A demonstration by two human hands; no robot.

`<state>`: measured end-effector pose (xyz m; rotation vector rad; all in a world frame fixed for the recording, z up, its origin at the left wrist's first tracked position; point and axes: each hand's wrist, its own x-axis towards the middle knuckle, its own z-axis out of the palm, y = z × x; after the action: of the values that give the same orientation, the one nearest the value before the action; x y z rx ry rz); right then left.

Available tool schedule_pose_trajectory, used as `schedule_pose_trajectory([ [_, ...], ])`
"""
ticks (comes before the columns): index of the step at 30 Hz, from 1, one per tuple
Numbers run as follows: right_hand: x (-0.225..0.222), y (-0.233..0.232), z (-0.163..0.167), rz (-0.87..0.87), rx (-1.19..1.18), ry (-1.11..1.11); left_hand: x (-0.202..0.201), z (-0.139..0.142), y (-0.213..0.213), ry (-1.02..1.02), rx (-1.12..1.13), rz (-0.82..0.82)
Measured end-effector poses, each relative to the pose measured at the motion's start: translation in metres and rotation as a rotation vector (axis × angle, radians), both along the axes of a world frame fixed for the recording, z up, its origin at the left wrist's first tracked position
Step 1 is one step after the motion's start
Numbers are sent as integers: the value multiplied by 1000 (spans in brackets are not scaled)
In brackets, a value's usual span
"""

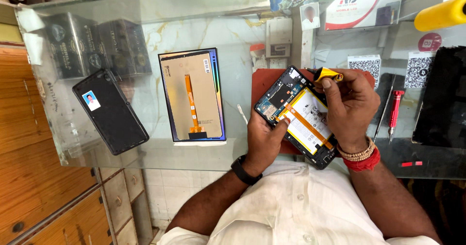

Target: The person works on an opened tablet on a glass counter, using a yellow handheld tool around the battery inside the chassis and prying the battery loose. They then lift and position a new display panel with an attached flex cable, aligning it with the tablet body.

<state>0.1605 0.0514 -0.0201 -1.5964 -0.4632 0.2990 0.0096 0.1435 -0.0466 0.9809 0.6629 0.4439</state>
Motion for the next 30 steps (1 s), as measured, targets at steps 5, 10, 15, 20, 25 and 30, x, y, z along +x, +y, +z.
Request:
schedule_pose_trajectory([
  [5, 2, -1, 4, -1, -8, 0, 2, 3, 2, 24, -11, -14],
  [10, -2, -2, 16, -14, -168, -123, 3, 8, 4, 22, -34, -35],
  [15, -9, -6, 26, 23, -227, -230, 2, 9, 4, 58, -16, -59],
  [20, -9, -6, 33, 28, -233, -246, 3, 10, 1, 48, -11, -36],
  [25, 5, -1, 42, 15, -255, -461, 6, 14, 2, 64, 5, -30],
  [30, 10, 4, 43, 87, -370, -657, 8, 12, 0, 102, -13, -16],
])
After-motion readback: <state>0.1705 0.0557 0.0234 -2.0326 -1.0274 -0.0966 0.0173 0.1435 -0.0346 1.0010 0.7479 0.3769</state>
